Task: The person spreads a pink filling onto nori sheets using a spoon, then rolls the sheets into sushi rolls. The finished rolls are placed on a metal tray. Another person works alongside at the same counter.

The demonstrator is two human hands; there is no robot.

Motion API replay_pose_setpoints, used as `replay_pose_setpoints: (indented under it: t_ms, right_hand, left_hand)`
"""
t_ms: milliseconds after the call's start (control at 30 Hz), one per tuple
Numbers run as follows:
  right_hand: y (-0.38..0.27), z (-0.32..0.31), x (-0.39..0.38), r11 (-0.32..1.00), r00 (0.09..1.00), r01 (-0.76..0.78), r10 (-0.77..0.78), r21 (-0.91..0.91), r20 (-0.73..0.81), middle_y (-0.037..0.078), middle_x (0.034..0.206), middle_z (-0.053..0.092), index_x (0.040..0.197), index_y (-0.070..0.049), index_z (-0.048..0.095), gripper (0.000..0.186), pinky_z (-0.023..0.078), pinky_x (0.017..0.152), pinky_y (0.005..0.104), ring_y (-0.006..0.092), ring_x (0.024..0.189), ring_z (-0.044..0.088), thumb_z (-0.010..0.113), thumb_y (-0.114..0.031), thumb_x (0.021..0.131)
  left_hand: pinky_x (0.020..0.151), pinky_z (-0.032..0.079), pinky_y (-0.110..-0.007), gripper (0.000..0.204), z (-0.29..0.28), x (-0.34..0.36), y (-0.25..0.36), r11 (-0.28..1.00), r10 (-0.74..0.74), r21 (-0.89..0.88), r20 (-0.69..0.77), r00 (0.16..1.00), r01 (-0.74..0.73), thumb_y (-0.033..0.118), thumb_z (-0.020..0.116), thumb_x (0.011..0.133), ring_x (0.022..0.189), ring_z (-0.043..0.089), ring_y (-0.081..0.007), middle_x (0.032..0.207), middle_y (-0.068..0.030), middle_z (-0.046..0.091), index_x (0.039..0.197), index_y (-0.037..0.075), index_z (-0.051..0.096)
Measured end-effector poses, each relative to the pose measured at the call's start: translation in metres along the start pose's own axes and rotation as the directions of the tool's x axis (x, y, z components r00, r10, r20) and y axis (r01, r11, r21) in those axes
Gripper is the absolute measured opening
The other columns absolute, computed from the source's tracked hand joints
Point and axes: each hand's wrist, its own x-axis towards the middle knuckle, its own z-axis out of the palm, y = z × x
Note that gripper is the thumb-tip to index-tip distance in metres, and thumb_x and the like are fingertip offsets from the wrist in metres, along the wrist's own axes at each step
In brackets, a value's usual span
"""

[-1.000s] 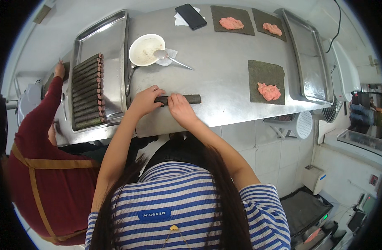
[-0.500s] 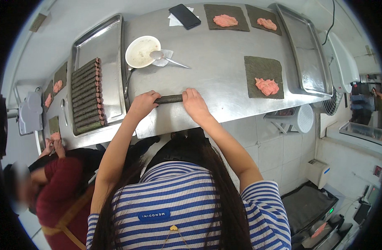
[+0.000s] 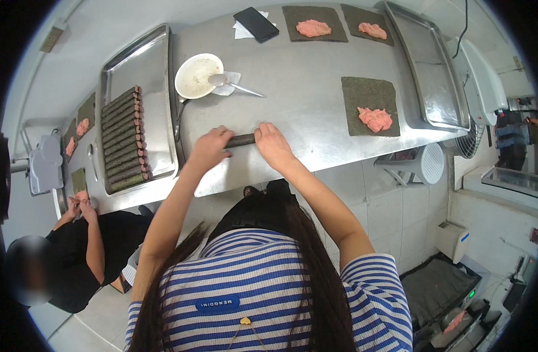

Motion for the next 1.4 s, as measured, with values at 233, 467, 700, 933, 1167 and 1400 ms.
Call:
replay_pose_setpoints:
  t_ms: [233,467,700,933,1167,1400]
  right_hand:
    - [0.019,-0.015,0.009,0.945,0.973,-0.103,0.030,0.311,0.229,0.015,0.102,0.055,0.098,0.002,0.060,0.026,0.045,0.091,0.0373,0.0314,0.101,0.054,0.064,-0.010,0.076]
    - [0.070,0.001,0.100,0.863,0.960,-0.200,0.268,0.465,-0.085,0.016,0.118,0.056,0.117,-0.003,0.060,0.044,0.045,0.093,0.0430,0.0351,0.109,0.054,0.069,-0.016,0.075]
    - [0.087,-0.017,0.099,0.833,0.948,-0.294,0.318,0.469,0.029,0.014,0.098,0.065,0.092,-0.007,0.069,0.019,0.048,0.085,0.0442,0.0333,0.098,0.060,0.060,-0.012,0.075]
    - [0.110,-0.115,-0.029,0.860,0.921,-0.389,0.372,0.330,0.117,0.020,0.076,0.066,0.072,-0.003,0.069,0.015,0.050,0.071,0.0466,0.0382,0.079,0.064,0.058,-0.013,0.069]
    - [0.098,-0.104,-0.061,0.896,0.910,-0.402,0.369,0.190,0.188,0.021,0.075,0.066,0.071,0.001,0.068,0.016,0.050,0.067,0.0463,0.0375,0.076,0.066,0.065,-0.015,0.073]
    - [0.082,-0.090,-0.027,0.949,0.945,-0.301,0.283,0.096,0.161,0.019,0.073,0.067,0.067,-0.003,0.068,0.007,0.050,0.063,0.0408,0.0319,0.075,0.068,0.067,-0.010,0.066]
  left_hand:
    - [0.077,0.053,-0.038,0.034,0.036,0.017,0.030,0.999,-0.047,-0.017,-0.122,0.991,0.045,0.012,0.074,0.071,0.092,0.062,-0.0262,0.097,-0.0076,0.061,0.102,0.009,0.061]
    - [0.078,0.053,-0.039,0.030,0.029,0.024,0.034,0.997,-0.068,-0.031,-0.077,0.995,0.065,0.013,0.073,0.073,0.092,0.062,-0.0273,0.098,-0.0076,0.062,0.101,0.009,0.062]
    - [0.079,0.052,-0.039,0.033,0.022,0.028,0.037,0.996,-0.088,-0.002,0.001,0.996,0.088,0.013,0.072,0.074,0.095,0.062,-0.0279,0.102,-0.0076,0.062,0.106,0.010,0.062]
    - [0.077,0.053,-0.040,0.038,0.013,0.034,0.054,0.996,-0.068,-0.057,0.032,0.997,0.070,0.013,0.074,0.073,0.095,0.061,-0.0285,0.103,-0.0081,0.062,0.109,0.011,0.061]
    - [0.077,0.052,-0.040,0.040,0.021,0.051,0.067,0.998,-0.032,-0.059,0.033,0.999,0.034,0.013,0.075,0.072,0.094,0.062,-0.0305,0.103,-0.0087,0.063,0.110,0.012,0.063]
    - [0.078,0.052,-0.042,0.038,0.020,0.044,0.069,0.994,-0.060,-0.087,0.042,0.997,0.063,0.012,0.075,0.072,0.091,0.063,-0.0325,0.102,-0.0090,0.064,0.108,0.010,0.064]
